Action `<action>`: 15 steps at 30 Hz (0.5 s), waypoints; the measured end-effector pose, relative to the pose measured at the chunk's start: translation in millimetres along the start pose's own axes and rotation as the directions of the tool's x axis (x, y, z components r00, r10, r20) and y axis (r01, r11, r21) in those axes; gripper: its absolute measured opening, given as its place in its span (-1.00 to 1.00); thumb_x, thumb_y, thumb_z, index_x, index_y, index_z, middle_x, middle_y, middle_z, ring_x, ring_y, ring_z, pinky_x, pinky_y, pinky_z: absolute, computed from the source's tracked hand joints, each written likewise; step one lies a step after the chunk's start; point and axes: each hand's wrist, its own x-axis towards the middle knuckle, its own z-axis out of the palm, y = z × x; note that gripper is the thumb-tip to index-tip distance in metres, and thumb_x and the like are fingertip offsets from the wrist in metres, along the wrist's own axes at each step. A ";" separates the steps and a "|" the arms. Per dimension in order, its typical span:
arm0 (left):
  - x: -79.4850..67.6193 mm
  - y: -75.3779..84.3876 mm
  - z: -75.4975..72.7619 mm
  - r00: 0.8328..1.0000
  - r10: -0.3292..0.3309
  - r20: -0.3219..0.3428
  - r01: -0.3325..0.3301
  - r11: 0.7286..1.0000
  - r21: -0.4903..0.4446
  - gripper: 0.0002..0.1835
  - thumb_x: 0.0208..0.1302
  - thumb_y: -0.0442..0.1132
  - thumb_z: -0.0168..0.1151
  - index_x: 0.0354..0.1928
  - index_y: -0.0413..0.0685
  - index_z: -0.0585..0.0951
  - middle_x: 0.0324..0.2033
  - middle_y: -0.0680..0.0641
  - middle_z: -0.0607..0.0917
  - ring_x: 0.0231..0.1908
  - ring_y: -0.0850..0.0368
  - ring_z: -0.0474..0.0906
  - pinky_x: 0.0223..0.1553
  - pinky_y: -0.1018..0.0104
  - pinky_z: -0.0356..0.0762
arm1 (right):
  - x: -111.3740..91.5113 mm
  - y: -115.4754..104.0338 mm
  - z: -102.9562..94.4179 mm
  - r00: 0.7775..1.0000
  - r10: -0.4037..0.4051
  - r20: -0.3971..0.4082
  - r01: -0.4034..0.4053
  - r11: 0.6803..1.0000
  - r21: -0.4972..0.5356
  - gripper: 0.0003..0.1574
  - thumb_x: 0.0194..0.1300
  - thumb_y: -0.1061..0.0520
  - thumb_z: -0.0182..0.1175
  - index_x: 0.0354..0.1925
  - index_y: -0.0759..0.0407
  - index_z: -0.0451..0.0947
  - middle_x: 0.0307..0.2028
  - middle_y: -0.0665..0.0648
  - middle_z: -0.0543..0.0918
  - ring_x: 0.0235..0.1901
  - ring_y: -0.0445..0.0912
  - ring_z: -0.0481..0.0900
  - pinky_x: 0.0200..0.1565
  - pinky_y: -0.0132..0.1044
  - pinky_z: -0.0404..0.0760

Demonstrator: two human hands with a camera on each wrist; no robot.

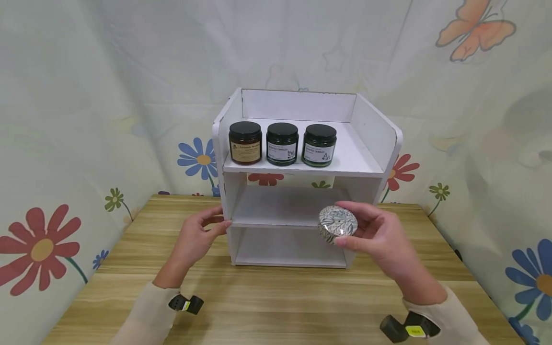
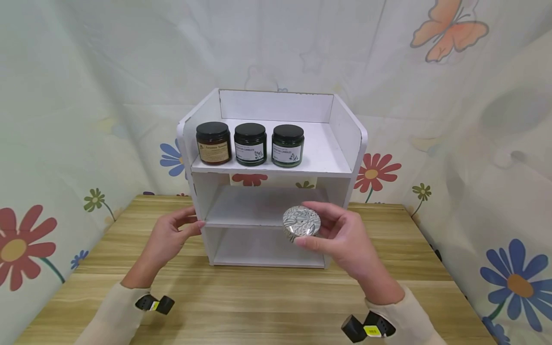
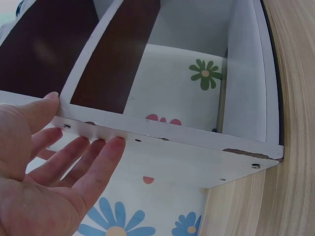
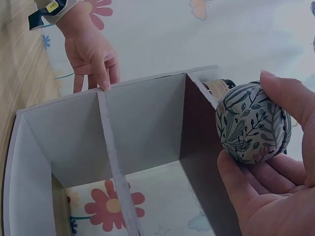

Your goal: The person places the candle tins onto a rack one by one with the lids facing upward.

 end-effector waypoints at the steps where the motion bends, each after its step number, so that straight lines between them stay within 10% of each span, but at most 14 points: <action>1: 0.0 0.1 0.1 1.000 0.001 -0.001 -0.001 1.000 0.002 -0.42 0.36 -0.04 0.39 0.38 0.04 0.55 0.28 -0.10 0.63 0.20 -0.14 0.64 -0.02 0.28 0.76 | 0.5 -1.2 -0.5 1.000 -0.005 -0.001 0.005 1.000 -0.002 -0.29 0.11 0.50 0.42 0.25 0.38 0.53 0.05 0.06 0.74 -0.11 -0.11 0.76 -0.08 -0.32 0.79; 15: -1.0 1.5 0.6 1.000 0.014 -0.001 -0.014 0.999 -0.033 -0.45 0.38 -0.08 0.37 0.37 0.02 0.56 0.28 -0.12 0.62 0.20 -0.15 0.63 -0.03 0.32 0.76 | 6.8 -16.3 -7.0 0.996 0.080 -0.038 -0.085 0.988 -0.130 -0.25 0.14 0.38 0.47 0.30 0.31 0.50 0.07 0.06 0.70 -0.09 -0.12 0.73 -0.08 -0.33 0.78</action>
